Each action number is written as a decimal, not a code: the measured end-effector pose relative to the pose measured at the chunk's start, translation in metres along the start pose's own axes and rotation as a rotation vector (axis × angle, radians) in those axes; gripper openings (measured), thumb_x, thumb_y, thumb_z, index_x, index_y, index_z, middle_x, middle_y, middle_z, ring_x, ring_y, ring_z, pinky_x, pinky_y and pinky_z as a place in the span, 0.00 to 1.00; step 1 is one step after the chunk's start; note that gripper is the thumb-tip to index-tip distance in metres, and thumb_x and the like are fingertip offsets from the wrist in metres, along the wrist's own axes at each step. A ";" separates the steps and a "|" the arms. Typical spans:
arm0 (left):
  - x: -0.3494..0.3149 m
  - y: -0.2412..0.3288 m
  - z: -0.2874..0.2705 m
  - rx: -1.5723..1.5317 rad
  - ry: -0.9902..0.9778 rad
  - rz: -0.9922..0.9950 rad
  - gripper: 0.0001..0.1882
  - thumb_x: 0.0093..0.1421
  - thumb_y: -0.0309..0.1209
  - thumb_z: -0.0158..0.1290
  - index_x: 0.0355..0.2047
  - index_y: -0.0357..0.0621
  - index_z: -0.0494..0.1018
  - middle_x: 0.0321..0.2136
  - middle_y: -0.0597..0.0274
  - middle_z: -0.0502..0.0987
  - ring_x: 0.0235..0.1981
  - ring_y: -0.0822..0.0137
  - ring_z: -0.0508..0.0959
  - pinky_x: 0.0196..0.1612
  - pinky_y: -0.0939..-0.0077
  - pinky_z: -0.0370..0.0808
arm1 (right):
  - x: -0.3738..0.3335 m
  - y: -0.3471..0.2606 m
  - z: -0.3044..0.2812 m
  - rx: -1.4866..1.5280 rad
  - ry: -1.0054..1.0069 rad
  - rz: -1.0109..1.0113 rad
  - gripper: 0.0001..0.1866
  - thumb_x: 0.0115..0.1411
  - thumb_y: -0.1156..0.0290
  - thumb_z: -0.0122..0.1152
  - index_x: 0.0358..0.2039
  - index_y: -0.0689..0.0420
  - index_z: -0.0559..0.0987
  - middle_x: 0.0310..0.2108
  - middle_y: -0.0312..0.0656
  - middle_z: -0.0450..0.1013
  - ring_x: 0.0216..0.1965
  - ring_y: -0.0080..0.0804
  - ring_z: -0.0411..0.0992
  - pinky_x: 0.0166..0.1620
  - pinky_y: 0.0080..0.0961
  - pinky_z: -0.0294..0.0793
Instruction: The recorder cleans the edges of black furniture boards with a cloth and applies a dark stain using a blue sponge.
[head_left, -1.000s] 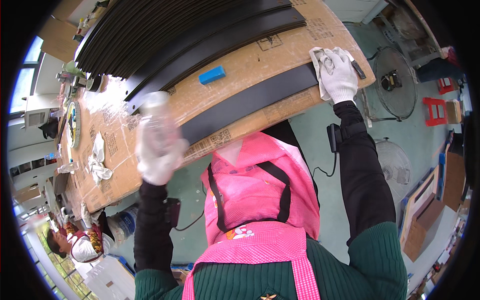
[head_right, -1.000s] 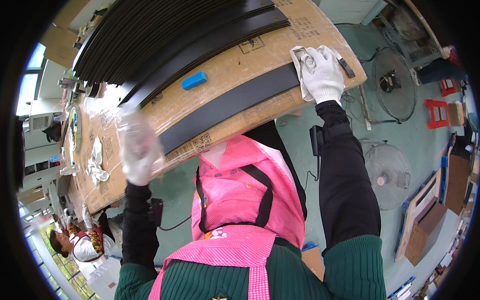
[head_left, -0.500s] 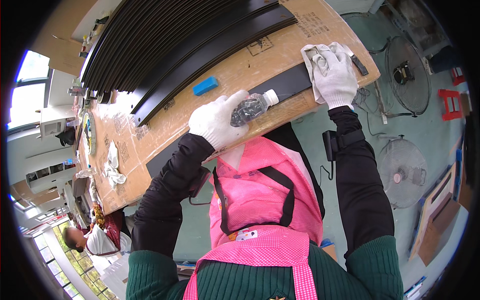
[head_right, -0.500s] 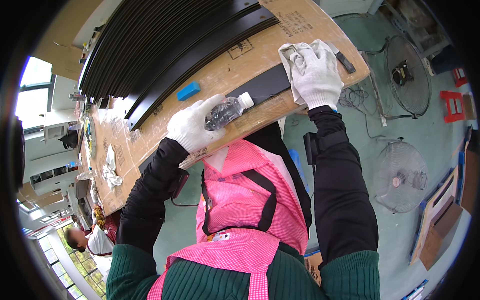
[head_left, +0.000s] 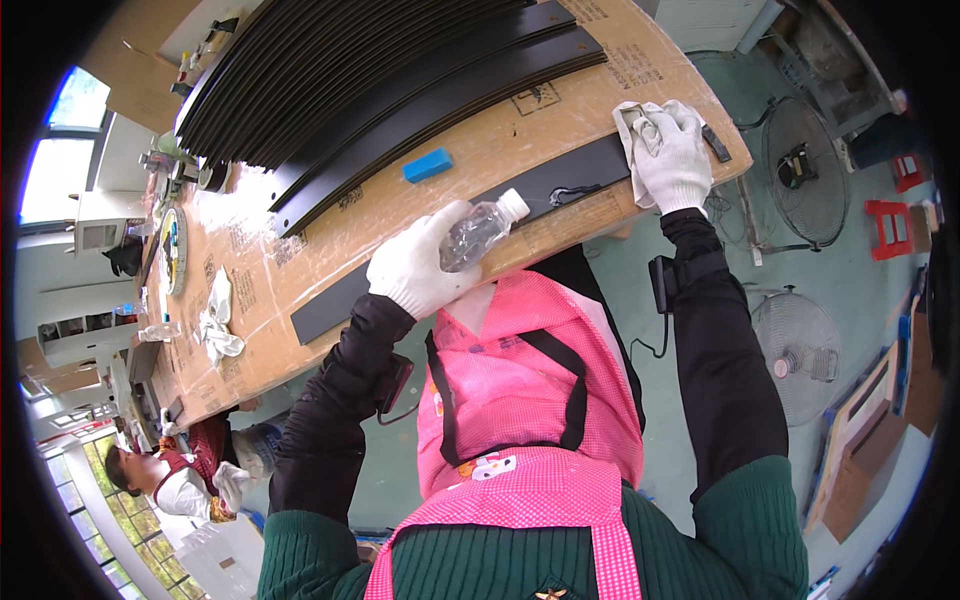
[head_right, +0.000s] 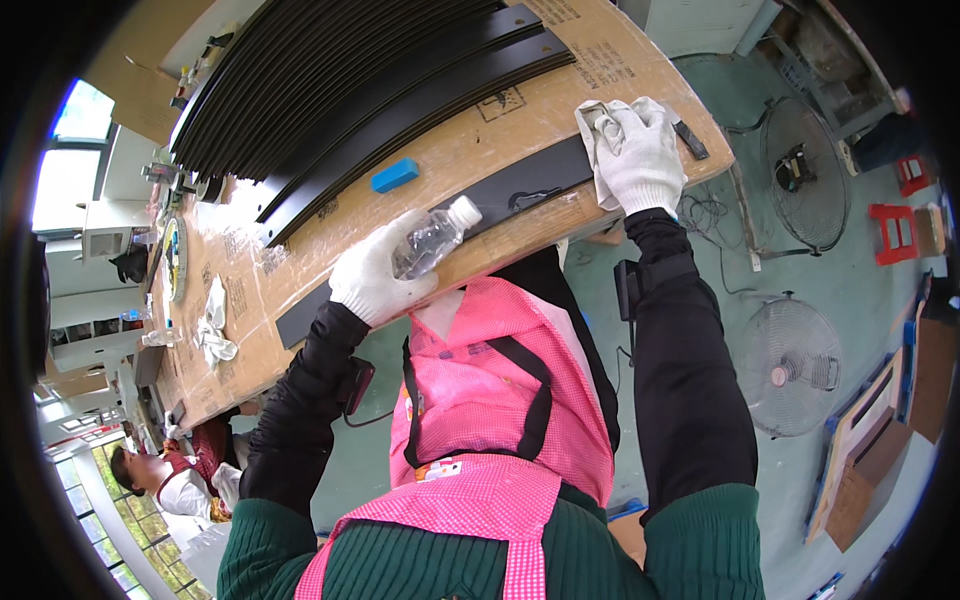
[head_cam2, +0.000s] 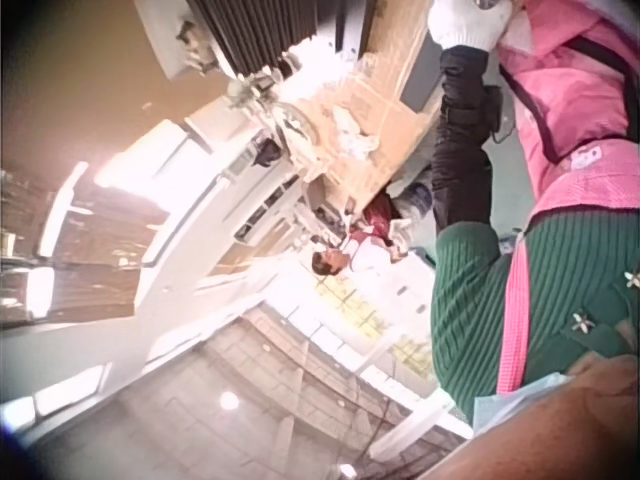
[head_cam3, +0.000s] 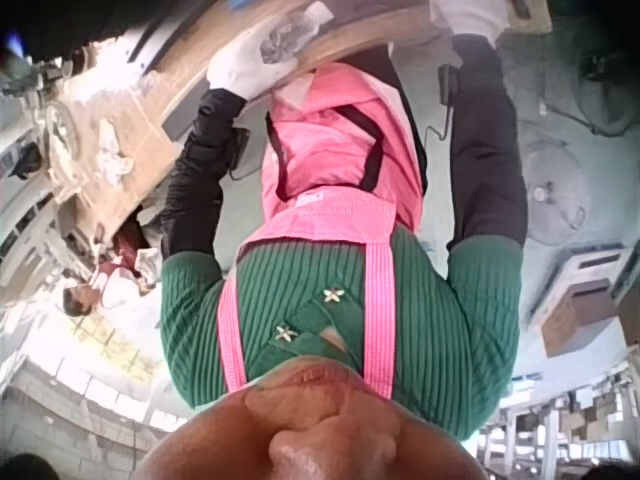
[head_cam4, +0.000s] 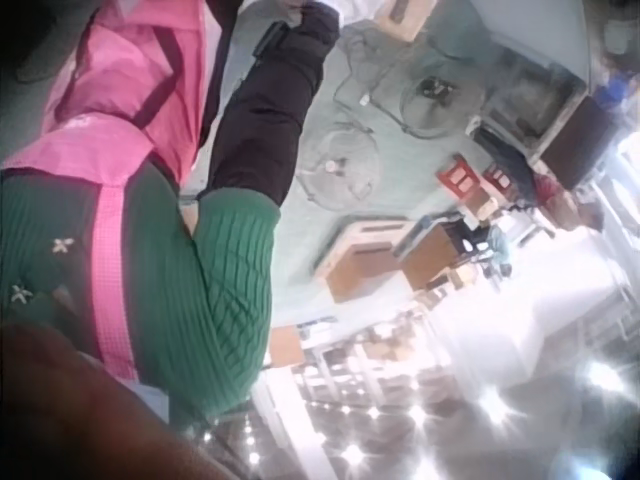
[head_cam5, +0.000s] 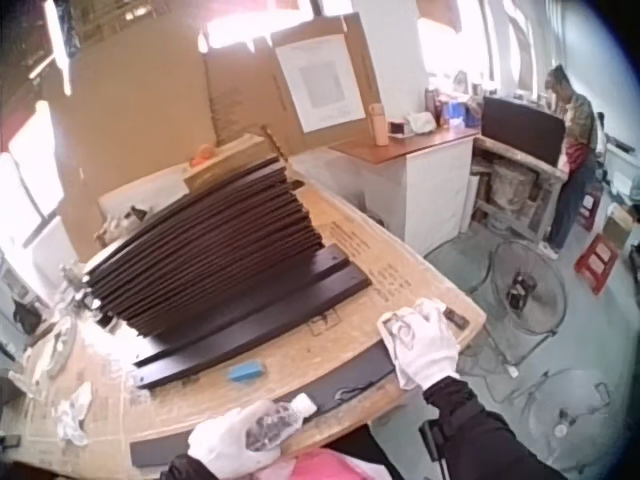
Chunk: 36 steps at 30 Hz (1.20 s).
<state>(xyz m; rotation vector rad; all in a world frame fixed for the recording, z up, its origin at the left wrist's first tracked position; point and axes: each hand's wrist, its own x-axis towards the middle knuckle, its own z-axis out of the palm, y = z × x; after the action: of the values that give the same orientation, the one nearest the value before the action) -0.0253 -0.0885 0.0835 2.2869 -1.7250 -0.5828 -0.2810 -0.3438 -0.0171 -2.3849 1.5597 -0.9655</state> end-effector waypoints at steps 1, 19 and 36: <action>-0.005 -0.004 0.003 -0.072 0.149 0.099 0.41 0.49 0.43 0.68 0.65 0.53 0.71 0.47 0.48 0.83 0.46 0.49 0.85 0.50 0.58 0.81 | 0.004 0.000 -0.003 0.010 -0.035 0.049 0.21 0.61 0.57 0.69 0.55 0.44 0.83 0.56 0.46 0.73 0.59 0.47 0.73 0.60 0.42 0.75; -0.020 -0.130 0.029 -0.760 1.072 -0.001 0.34 0.57 0.17 0.63 0.63 0.38 0.63 0.46 0.58 0.79 0.46 0.66 0.81 0.52 0.67 0.79 | -0.074 -0.113 -0.012 -0.256 -0.198 -0.243 0.16 0.63 0.57 0.64 0.50 0.44 0.81 0.59 0.49 0.68 0.59 0.53 0.70 0.58 0.48 0.76; -0.028 -0.134 0.067 -0.773 0.663 -0.059 0.23 0.55 0.26 0.67 0.51 0.44 0.74 0.44 0.62 0.83 0.44 0.65 0.83 0.52 0.67 0.80 | -0.027 -0.069 -0.016 -0.596 -0.400 -0.260 0.13 0.68 0.63 0.53 0.50 0.47 0.80 0.54 0.45 0.72 0.55 0.45 0.71 0.59 0.44 0.73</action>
<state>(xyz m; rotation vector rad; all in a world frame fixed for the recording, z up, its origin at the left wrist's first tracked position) 0.0554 -0.0186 -0.0256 1.6902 -0.8991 -0.3443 -0.2437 -0.2859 0.0135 -2.9777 1.5533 -0.0021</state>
